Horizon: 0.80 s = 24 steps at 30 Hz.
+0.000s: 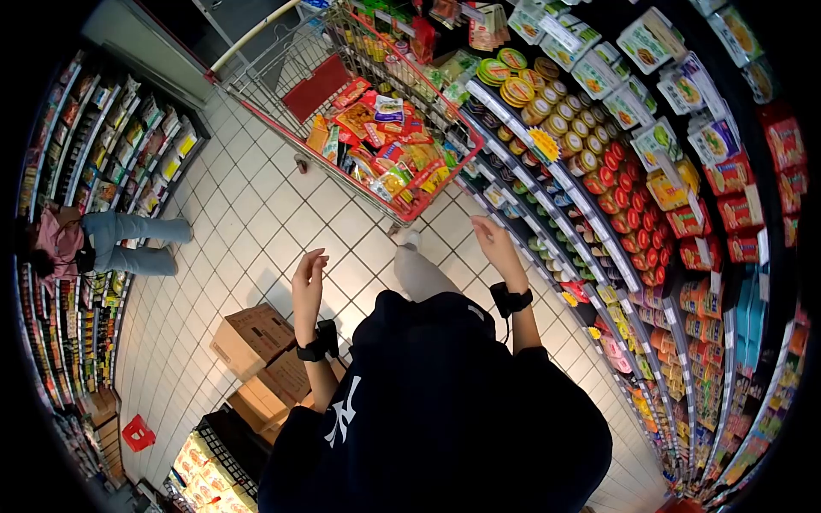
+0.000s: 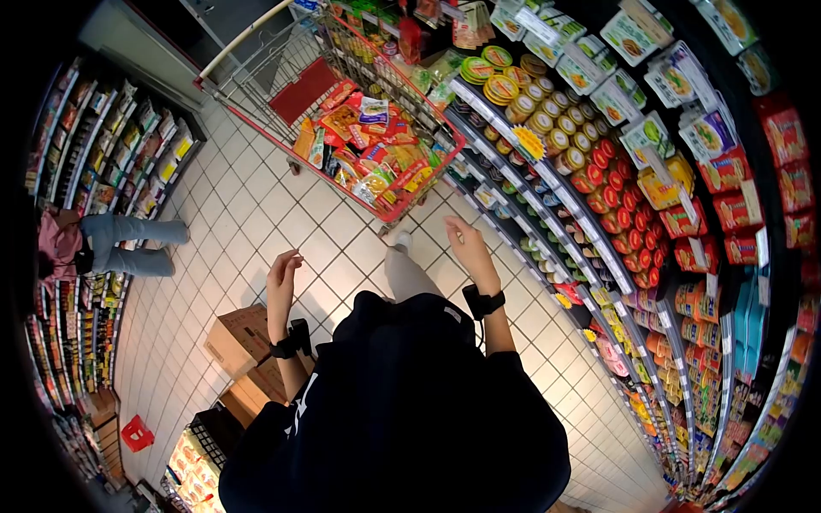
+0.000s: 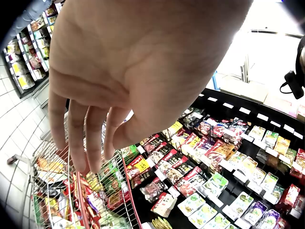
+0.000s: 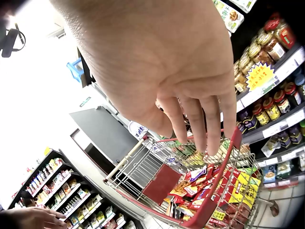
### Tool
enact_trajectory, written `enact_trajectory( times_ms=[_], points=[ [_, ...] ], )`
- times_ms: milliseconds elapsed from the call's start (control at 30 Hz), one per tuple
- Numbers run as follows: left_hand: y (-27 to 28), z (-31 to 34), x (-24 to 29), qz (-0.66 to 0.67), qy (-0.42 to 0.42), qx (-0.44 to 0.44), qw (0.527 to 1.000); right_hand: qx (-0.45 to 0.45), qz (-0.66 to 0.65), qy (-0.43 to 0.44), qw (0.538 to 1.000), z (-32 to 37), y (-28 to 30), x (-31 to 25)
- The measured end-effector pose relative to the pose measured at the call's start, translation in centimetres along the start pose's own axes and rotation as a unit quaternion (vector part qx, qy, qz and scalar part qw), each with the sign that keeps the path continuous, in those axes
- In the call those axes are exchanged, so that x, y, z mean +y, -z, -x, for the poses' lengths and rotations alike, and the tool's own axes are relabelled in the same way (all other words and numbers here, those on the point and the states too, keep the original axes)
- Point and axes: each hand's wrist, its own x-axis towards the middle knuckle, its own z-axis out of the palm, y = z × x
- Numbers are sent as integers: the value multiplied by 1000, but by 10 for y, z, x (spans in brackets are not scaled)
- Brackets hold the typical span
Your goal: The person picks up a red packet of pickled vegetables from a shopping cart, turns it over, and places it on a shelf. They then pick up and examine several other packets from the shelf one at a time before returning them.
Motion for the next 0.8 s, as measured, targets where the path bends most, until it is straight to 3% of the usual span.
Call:
enact_trajectory(
  times_ms=[267,467,533,600,667,800],
  points=[
    [28,-106,31,-36,-19,37,998,-22,-27,19,999,-141,-28,-12],
    [33,-159,35,-19,22,53,998,-58,-7,-5,998,-219,-63,-17],
    [34,-175,34,-24,35,26,999,-78,-7,27,997,-241,-80,1],
    [35,-192,32,-27,25,45,998,-96,-2,11,995,-255,-91,10],
    [40,-211,34,-28,27,46,998,-123,-28,-59,990,-267,-104,11],
    [48,-265,42,-26,34,20,999,-131,-45,-79,987,-295,-130,19]
  ],
)
